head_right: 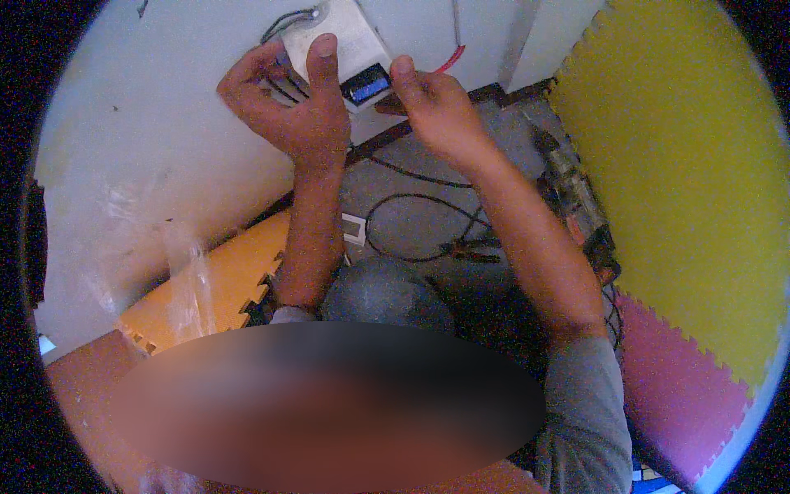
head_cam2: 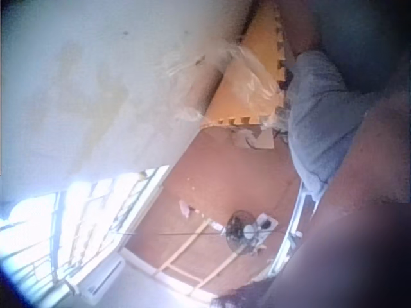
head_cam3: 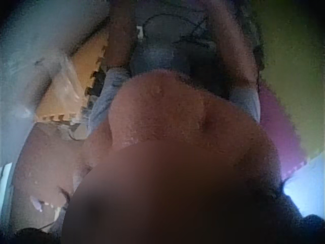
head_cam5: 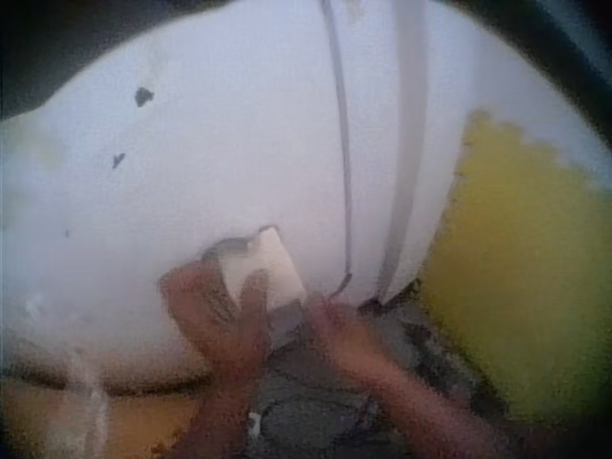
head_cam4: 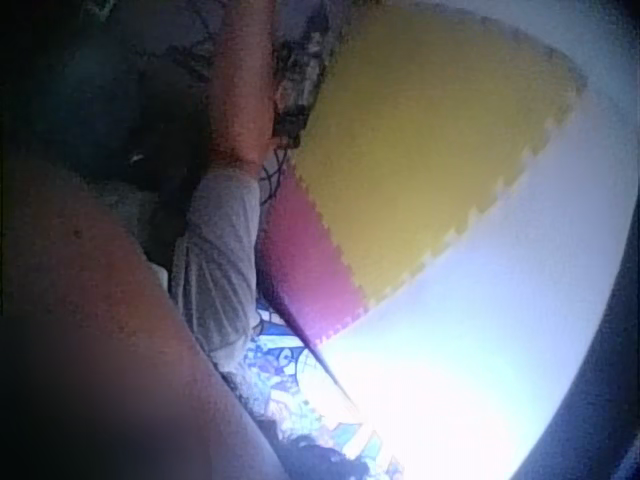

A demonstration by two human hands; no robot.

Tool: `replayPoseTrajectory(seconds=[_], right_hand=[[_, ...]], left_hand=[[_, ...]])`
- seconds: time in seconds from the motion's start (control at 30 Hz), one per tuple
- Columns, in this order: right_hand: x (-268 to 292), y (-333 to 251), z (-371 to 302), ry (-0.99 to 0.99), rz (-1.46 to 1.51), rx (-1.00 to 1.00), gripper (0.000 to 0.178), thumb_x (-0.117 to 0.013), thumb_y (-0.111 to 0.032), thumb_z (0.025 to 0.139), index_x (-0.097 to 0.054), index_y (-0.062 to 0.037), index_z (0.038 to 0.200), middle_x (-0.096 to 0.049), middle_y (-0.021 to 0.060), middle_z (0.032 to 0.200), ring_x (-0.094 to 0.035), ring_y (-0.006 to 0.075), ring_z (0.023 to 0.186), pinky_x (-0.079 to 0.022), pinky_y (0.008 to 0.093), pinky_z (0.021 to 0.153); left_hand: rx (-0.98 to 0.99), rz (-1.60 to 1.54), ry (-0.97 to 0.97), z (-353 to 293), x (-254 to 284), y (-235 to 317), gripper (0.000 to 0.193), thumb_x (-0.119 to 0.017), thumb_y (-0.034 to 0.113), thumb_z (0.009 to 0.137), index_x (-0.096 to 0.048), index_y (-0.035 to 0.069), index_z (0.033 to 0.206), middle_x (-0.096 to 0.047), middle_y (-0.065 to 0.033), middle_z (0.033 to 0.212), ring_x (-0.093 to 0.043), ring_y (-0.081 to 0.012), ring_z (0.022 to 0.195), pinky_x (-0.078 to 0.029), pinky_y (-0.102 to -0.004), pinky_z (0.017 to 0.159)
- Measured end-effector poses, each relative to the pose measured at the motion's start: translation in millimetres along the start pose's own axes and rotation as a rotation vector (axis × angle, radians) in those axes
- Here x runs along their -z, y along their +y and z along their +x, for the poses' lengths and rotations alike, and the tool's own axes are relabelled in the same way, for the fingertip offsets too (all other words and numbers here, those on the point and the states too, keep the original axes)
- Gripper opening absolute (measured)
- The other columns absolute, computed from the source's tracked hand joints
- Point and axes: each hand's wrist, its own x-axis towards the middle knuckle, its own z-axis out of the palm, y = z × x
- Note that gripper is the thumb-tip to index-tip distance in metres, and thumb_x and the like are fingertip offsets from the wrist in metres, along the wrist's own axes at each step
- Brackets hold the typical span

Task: The person installs a white electrical box on a wall. They connect red and black wires to terminals inside the box, use pliers to adjust connections, and secure the box with a power drill. The person then attaches a small white switch plate to the box.

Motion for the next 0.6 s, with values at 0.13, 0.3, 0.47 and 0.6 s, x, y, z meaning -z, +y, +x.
replayPoseTrajectory(seconds=[0.13, 0.3, 0.47, 0.6], right_hand=[[-8.0, -5.4, -3.2, 0.091, 0.189, -0.097, 0.071, -0.053, -0.061, 0.103, -0.064, 0.0079, 0.116, -0.075, 0.02, 0.099, -0.075, 0.0267, 0.096, -0.058, 0.0386, 0.087], [-15.6, -4.5, -9.7, 0.22, 0.156, -0.002, 0.058, -0.061, -0.052, 0.103, -0.046, 0.0026, 0.118, -0.071, 0.0213, 0.097, -0.076, 0.0279, 0.091, -0.058, 0.037, 0.081], [-12.3, -2.8, -11.7, 0.175, 0.133, 0.042, 0.053, -0.058, -0.05, 0.105, -0.044, 0.0, 0.117, -0.071, 0.0186, 0.099, -0.076, 0.0277, 0.084, -0.058, 0.0365, 0.078], [-5.7, 0.9, -5.3, 0.024, 0.239, 0.064, 0.054, -0.053, -0.051, 0.107, -0.047, 0.0011, 0.119, -0.07, 0.0141, 0.098, -0.075, 0.0264, 0.08, -0.057, 0.0369, 0.078]], left_hand=[[0.465, -0.074, -0.185, -5.1, 18.9, 25.2, 0.06, -0.096, 0.041, 0.073, -0.064, 0.001, 0.105, -0.065, -0.0088, 0.094, -0.063, -0.017, 0.083, -0.054, -0.0318, 0.068], [0.415, -0.118, -0.097, -11.3, 16.8, 29.1, 0.051, -0.098, 0.031, 0.073, -0.067, -0.001, 0.098, -0.068, -0.0098, 0.095, -0.069, -0.0178, 0.084, -0.06, -0.0292, 0.068], [0.264, -0.229, -0.018, -22.4, 6.0, 8.9, 0.04, -0.094, 0.027, 0.078, -0.069, 0.0, 0.095, -0.069, -0.0096, 0.097, -0.07, -0.0197, 0.087, -0.059, -0.0312, 0.071], [0.544, -0.322, -0.073, -41.9, 32.9, 3.1, 0.036, -0.085, 0.031, 0.09, -0.07, 0.002, 0.104, -0.069, -0.0075, 0.099, -0.068, -0.0204, 0.092, -0.056, -0.0303, 0.074]])
